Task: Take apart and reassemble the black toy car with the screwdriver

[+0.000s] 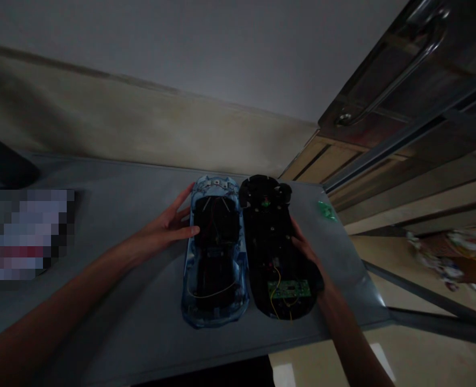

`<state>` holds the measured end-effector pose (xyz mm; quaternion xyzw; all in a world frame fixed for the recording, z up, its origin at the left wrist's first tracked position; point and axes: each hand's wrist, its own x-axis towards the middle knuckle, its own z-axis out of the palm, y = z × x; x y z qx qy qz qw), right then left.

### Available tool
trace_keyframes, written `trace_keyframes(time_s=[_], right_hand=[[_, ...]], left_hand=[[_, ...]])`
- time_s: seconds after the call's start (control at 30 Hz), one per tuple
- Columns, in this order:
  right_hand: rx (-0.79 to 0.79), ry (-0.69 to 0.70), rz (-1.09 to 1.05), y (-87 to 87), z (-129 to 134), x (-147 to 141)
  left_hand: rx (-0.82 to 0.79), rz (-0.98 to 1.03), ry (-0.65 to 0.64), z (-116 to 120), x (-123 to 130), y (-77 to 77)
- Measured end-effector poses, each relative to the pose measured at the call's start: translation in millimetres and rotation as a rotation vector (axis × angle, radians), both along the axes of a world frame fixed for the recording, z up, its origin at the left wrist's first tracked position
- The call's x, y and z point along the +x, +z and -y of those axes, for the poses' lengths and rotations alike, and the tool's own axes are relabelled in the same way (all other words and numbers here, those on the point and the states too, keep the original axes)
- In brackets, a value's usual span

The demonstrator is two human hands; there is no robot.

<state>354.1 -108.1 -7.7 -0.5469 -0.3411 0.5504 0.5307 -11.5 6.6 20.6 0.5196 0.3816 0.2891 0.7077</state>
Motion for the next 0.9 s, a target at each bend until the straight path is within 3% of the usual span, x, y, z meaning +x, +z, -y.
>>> trace_keyframes(time_s=[0.43,0.6,0.9], right_hand=[[-0.054,-0.002,0.003,-3.5,8.2,0.6],[-0.071,-0.015,0.018,-9.3,8.4,5.4],[-0.057,-0.008,-0.022,-3.0,6.7,0.6]], left_hand=[[-0.026,0.060,-0.051,-1.8,-4.1,-6.2],[-0.024,0.061,-0.040,-1.5,-2.1,-2.8],[-0.025,0.036,-0.011,-1.3,-0.9,1.2]])
